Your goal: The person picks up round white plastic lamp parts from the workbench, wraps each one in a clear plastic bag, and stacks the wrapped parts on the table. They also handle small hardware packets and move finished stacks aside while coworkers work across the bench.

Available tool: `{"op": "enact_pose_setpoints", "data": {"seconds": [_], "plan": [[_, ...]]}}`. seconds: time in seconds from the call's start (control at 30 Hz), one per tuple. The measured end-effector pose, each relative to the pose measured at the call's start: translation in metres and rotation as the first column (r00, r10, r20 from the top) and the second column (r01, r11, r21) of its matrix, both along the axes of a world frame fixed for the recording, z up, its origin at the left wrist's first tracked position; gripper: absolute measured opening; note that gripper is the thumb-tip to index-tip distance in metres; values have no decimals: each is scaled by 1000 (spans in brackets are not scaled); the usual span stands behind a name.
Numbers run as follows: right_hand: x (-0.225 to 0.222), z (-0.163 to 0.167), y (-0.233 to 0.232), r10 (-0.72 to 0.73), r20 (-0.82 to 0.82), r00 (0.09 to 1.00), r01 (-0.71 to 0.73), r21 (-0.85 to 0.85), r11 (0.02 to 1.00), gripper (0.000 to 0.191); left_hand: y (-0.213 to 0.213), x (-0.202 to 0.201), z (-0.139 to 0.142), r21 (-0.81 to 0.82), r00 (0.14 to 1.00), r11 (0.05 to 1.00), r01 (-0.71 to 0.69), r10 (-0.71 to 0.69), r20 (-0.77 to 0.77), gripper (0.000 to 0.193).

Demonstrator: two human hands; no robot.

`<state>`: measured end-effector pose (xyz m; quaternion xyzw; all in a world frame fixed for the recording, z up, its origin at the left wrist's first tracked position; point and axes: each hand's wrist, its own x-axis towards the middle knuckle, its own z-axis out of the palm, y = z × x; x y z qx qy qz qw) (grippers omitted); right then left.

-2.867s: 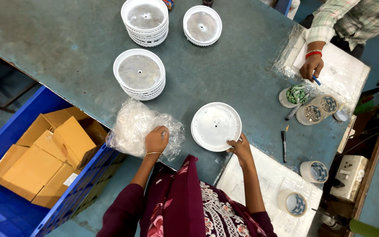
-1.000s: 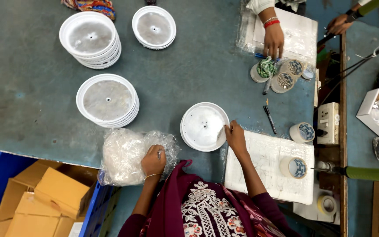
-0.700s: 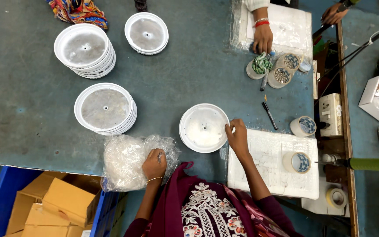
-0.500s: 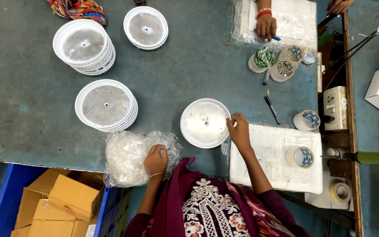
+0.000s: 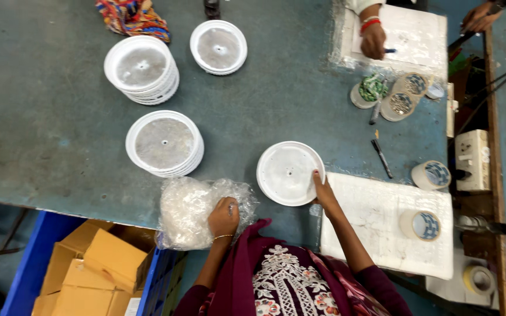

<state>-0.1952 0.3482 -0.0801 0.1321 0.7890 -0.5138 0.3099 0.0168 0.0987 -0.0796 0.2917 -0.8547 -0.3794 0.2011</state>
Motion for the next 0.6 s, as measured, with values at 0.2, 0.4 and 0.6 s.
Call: {"op": "enact_pose_setpoints", "data": {"seconds": [0.2,0.4,0.6], "plan": [[7,14,-26,-74,19,997,75,-22,997,75,-6,1,-3,29,999,999,42,-43,27,7],[16,21,-96,-74,89,993,97,-290,952,75,-13,0,-6,34,997,996,79,-79,-8,6],[15,25,-189,162,103,981,-114,-369,922,91,-10,-3,-14,7,998,998,63,-63,10,6]]}}
